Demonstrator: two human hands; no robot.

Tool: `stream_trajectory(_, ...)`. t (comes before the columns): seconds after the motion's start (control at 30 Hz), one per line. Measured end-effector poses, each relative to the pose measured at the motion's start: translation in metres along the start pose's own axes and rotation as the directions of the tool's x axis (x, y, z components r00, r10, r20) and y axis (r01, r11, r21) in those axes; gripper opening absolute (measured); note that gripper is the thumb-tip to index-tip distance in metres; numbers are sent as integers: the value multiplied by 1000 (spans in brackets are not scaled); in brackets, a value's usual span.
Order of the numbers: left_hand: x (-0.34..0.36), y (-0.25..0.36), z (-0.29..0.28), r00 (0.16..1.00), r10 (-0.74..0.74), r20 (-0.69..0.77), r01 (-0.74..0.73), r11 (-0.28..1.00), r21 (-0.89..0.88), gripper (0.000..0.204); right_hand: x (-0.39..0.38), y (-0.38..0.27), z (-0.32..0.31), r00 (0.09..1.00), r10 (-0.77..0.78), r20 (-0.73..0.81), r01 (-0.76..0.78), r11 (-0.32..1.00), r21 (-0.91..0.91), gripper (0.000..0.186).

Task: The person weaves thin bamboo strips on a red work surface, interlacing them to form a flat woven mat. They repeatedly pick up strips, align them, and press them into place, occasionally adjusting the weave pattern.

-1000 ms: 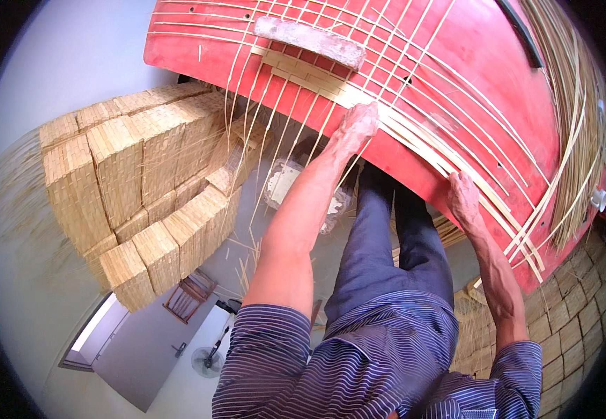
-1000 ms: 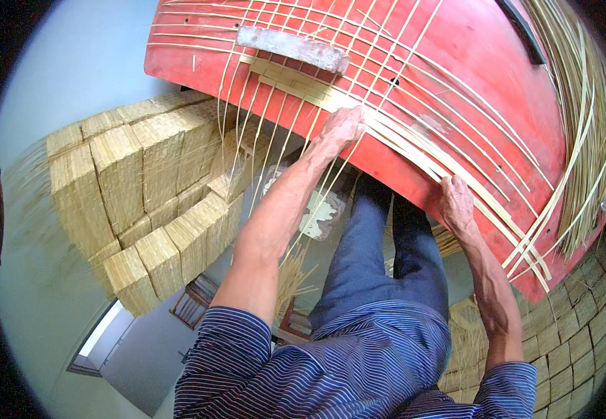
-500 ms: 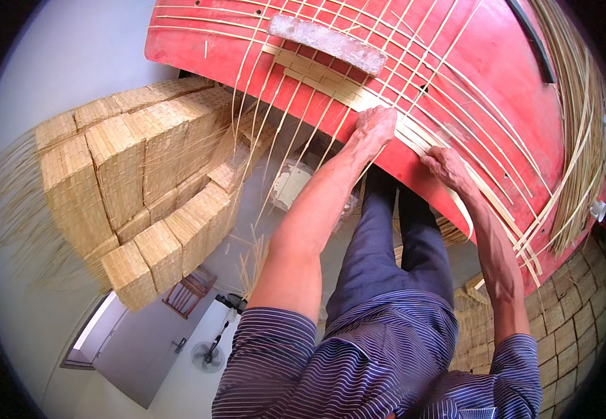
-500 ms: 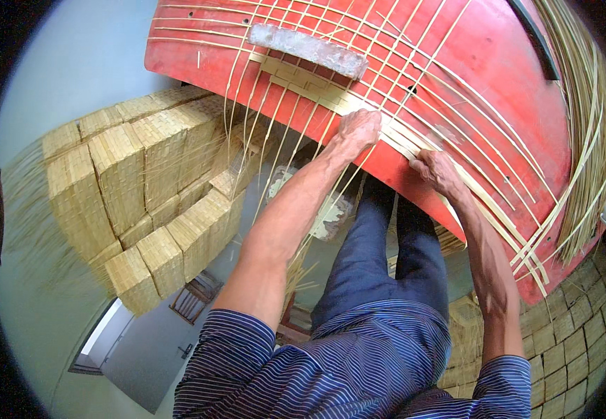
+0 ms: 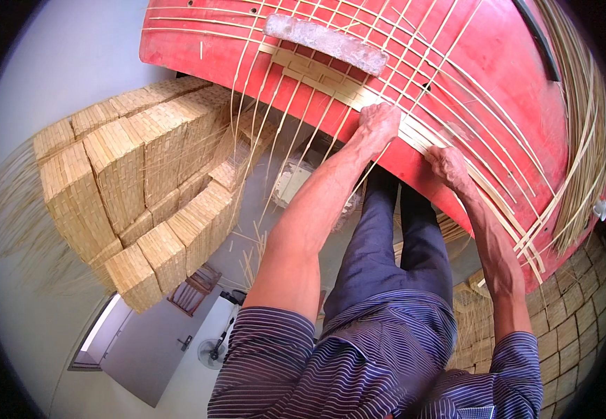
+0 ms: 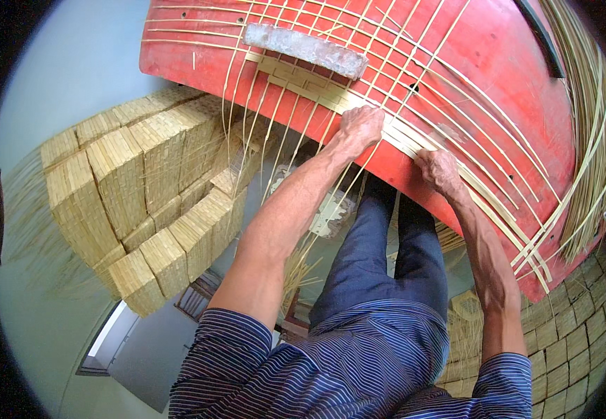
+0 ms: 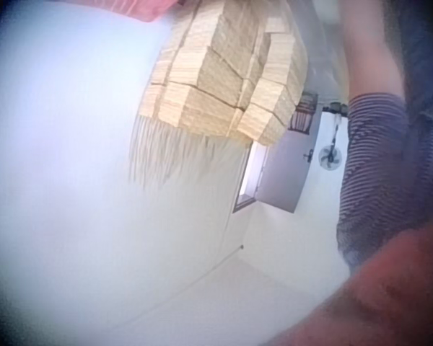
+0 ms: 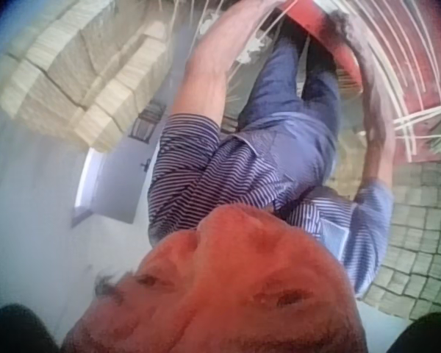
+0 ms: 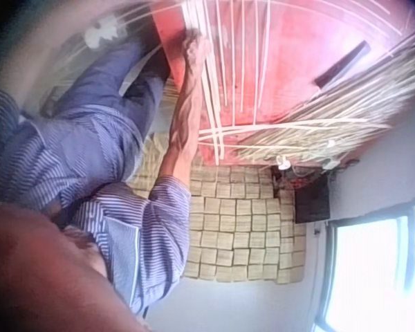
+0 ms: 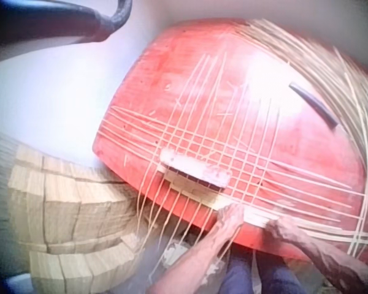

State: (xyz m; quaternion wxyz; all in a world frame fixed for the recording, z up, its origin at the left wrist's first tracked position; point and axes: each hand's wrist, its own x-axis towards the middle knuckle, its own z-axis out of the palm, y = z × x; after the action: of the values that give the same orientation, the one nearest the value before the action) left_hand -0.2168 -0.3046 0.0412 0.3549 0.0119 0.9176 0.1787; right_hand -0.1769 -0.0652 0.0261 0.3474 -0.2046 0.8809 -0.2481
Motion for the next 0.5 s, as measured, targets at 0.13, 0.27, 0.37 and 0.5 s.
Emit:
stream_trajectory(0.13,2,-1,-1,998,-26,55,23,999,45,18,1,1,-3,998,-60,-7,60,996,64,22)
stream_trajectory(0.27,11,-11,15,998,33,57,-33,999,-17,14,3,11,2,993,-117,-34,120,985,121,24)
stream_trajectory(0.37,11,-17,14,995,-9,98,13,999,-37,13,9,15,9,989,-144,-27,146,982,121,19)
stream_trajectory(0.5,3,-17,11,998,59,20,-56,993,-103,18,7,3,-7,996,24,82,-30,997,69,24)
